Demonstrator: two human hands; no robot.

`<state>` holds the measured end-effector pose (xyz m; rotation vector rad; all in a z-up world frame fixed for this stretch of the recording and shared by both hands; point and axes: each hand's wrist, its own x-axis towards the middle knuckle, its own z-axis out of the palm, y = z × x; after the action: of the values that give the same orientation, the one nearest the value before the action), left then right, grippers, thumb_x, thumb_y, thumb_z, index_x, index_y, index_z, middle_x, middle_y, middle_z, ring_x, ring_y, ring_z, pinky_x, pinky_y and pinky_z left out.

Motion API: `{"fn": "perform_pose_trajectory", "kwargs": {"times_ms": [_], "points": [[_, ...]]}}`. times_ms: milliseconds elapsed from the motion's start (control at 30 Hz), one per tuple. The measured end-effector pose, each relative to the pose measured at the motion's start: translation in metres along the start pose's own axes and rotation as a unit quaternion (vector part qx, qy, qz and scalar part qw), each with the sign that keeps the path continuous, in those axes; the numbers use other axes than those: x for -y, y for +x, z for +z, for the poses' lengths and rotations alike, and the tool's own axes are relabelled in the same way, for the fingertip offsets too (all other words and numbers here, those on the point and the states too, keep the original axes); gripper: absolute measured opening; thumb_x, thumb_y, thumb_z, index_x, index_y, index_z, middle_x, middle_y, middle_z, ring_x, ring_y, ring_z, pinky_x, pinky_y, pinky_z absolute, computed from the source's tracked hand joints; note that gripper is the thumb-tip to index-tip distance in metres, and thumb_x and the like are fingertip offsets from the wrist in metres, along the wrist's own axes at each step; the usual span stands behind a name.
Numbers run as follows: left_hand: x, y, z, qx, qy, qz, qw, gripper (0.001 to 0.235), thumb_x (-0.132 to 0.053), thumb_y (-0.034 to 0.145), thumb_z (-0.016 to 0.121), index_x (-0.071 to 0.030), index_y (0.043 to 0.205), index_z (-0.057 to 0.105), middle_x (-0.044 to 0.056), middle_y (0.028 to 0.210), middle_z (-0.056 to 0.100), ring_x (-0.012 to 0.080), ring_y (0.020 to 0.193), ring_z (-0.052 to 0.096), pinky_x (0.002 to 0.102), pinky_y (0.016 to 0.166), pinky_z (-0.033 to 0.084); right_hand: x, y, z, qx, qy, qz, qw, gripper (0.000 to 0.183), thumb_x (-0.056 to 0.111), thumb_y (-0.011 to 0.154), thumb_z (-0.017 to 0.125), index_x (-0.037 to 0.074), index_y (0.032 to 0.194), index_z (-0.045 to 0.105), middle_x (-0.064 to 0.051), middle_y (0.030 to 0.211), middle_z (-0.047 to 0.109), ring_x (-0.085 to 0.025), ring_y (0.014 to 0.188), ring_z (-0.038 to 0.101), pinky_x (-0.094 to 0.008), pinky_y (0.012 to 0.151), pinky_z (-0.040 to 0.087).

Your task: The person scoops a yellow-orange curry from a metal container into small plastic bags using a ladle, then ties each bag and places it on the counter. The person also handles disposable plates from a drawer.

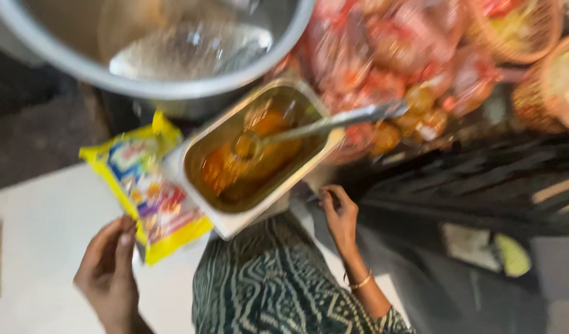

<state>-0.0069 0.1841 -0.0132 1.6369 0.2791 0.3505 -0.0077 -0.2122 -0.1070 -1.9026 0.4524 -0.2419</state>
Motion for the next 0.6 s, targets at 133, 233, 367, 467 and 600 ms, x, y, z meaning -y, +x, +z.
{"fn": "perform_pose_trajectory", "kwargs": {"times_ms": [133, 233, 367, 467, 600], "points": [[-0.002, -0.010, -0.025, 0.036, -0.015, 0.001, 0.999, 0.024, 0.003, 0.106, 0.062, 0.006, 0.130, 0.064, 0.014, 0.124, 0.071, 0.0190, 0.118, 0.068, 0.033, 0.110, 0.054, -0.075, -0.039, 0.032, 0.151, -0.161, -0.017, 0.975, 0.018, 0.009, 0.090, 0.072, 0.004, 0.108, 0.072, -0.015, 0.091, 0.072, -0.022, 0.077, 0.069, -0.034, 0.071, 0.056], [0.002, -0.018, -0.051, 0.062, -0.008, -0.013, 0.998, 0.024, 0.004, 0.106, 0.062, 0.006, 0.129, 0.064, 0.014, 0.122, 0.071, 0.0188, 0.117, 0.068, 0.033, 0.109, 0.055, -0.131, -0.059, 0.079, 0.259, -0.241, -0.072, 0.933, 0.021, 0.014, 0.089, 0.073, 0.005, 0.108, 0.074, -0.020, 0.110, 0.071, -0.036, 0.093, 0.069, -0.044, 0.082, 0.055], [0.014, -0.032, -0.079, 0.080, 0.007, -0.039, 0.996, 0.023, 0.003, 0.106, 0.062, 0.006, 0.128, 0.065, 0.014, 0.122, 0.071, 0.0191, 0.117, 0.068, 0.034, 0.108, 0.055, -0.185, -0.073, 0.154, 0.330, -0.222, -0.182, 0.899, 0.035, 0.014, 0.087, 0.070, 0.002, 0.119, 0.069, -0.021, 0.130, 0.066, -0.041, 0.115, 0.064, -0.046, 0.099, 0.053], [0.025, -0.053, -0.097, 0.075, 0.002, -0.071, 0.995, 0.024, 0.002, 0.104, 0.063, 0.005, 0.127, 0.065, 0.014, 0.121, 0.071, 0.0195, 0.118, 0.068, 0.033, 0.108, 0.054, -0.205, -0.078, 0.202, 0.357, -0.279, -0.130, 0.882, 0.051, 0.017, 0.084, 0.074, 0.004, 0.131, 0.059, -0.021, 0.137, 0.059, -0.041, 0.117, 0.061, -0.046, 0.098, 0.052], [0.037, -0.092, -0.115, 0.064, 0.044, -0.119, 0.990, 0.025, -0.002, 0.101, 0.063, 0.006, 0.125, 0.066, 0.014, 0.120, 0.072, 0.0186, 0.116, 0.068, 0.031, 0.105, 0.052, -0.217, -0.080, 0.231, 0.388, -0.396, -0.024, 0.832, 0.069, 0.018, 0.087, 0.072, 0.005, 0.148, 0.042, -0.020, 0.148, 0.051, -0.044, 0.120, 0.059, -0.048, 0.101, 0.051]]}}
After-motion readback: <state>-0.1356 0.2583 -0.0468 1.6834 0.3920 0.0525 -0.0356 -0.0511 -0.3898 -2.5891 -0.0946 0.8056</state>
